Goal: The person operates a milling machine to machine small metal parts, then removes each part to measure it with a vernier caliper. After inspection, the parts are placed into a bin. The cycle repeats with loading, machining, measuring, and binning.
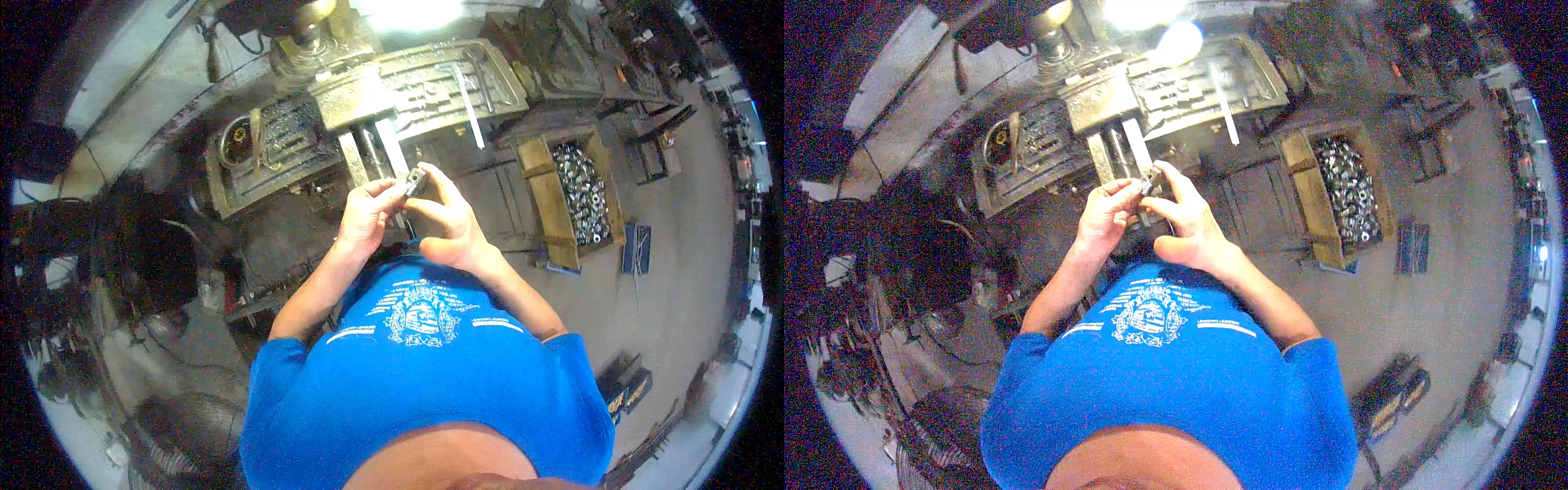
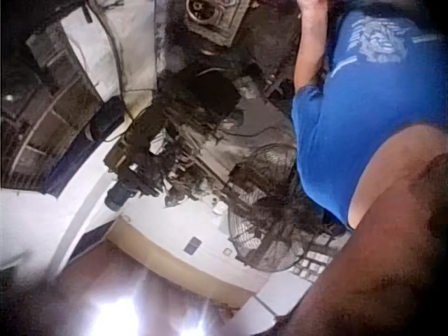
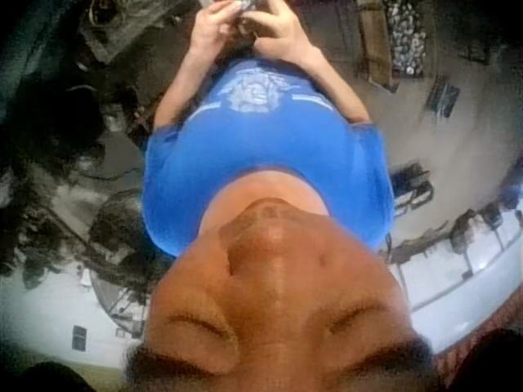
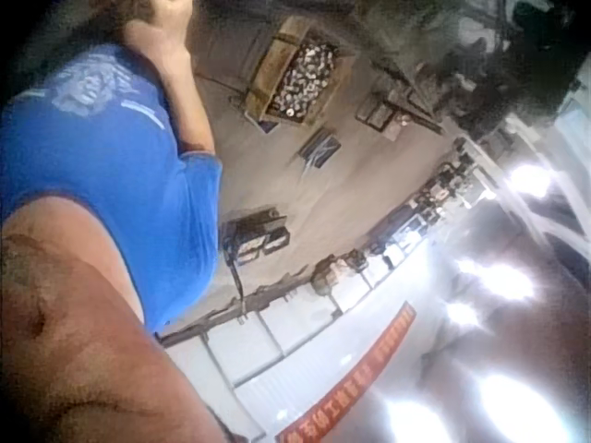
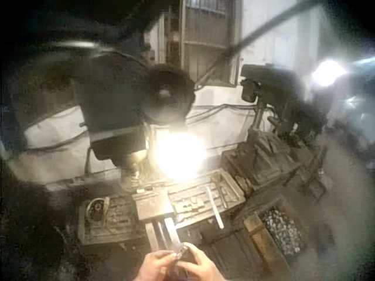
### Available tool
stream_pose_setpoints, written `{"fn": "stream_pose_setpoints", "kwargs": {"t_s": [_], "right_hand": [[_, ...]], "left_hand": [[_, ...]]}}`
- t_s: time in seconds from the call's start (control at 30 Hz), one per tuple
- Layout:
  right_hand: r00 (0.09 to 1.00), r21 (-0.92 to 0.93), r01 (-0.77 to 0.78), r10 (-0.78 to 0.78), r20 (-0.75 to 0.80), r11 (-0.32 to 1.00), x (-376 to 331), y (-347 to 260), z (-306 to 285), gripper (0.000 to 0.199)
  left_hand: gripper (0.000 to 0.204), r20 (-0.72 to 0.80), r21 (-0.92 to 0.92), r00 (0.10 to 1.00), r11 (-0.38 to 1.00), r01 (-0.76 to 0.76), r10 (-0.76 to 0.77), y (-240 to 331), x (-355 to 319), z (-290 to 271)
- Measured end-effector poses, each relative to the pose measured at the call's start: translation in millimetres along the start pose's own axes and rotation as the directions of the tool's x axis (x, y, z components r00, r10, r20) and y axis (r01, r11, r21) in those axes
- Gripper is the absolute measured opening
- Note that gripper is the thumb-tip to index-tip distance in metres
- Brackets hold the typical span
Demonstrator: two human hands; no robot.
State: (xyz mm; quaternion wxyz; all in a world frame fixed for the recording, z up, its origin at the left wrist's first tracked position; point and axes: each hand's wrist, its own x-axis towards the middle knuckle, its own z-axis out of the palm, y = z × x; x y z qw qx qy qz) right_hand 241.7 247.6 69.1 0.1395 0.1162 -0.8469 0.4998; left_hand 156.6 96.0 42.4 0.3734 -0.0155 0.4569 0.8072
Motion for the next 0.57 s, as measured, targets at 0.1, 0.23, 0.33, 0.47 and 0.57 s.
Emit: {"fn": "stream_pose_setpoints", "kwargs": {"t_s": [0.1,0.23,0.33,0.47,0.57], "right_hand": [[0.997,0.001,-0.074,0.074,-0.02,0.997,-20.0,5.3,-8.0,0.054],[0.99,0.075,-0.138,0.141,-0.031,0.988,-44.1,20.5,-15.7,0.055],[0.981,0.194,-0.172,0.186,-0.057,0.966,-62.8,36.1,-19.8,0.053],[0.988,0.221,-0.129,0.145,-0.058,0.967,-80.5,45.4,-29.3,0.05],[0.994,0.18,-0.109,0.111,-0.003,0.978,-89.1,45.2,-40.1,0.053]], "left_hand": [[0.014,0.03,0.046,0.999,0.999,0.019,-0.02,-16.9,1.0,9.5],[0.014,-0.001,0.083,1.0,0.996,0.021,-0.021,-35.0,-4.0,34.1],[0.011,-0.017,0.181,0.999,0.983,0.04,-0.038,-51.5,-3.8,43.6],[0.012,0.026,0.339,0.999,0.941,0.023,-0.034,-65.1,-1.7,48.4],[0.016,0.053,0.584,0.997,0.812,0.01,-0.051,-60.1,6.8,51.0]]}}
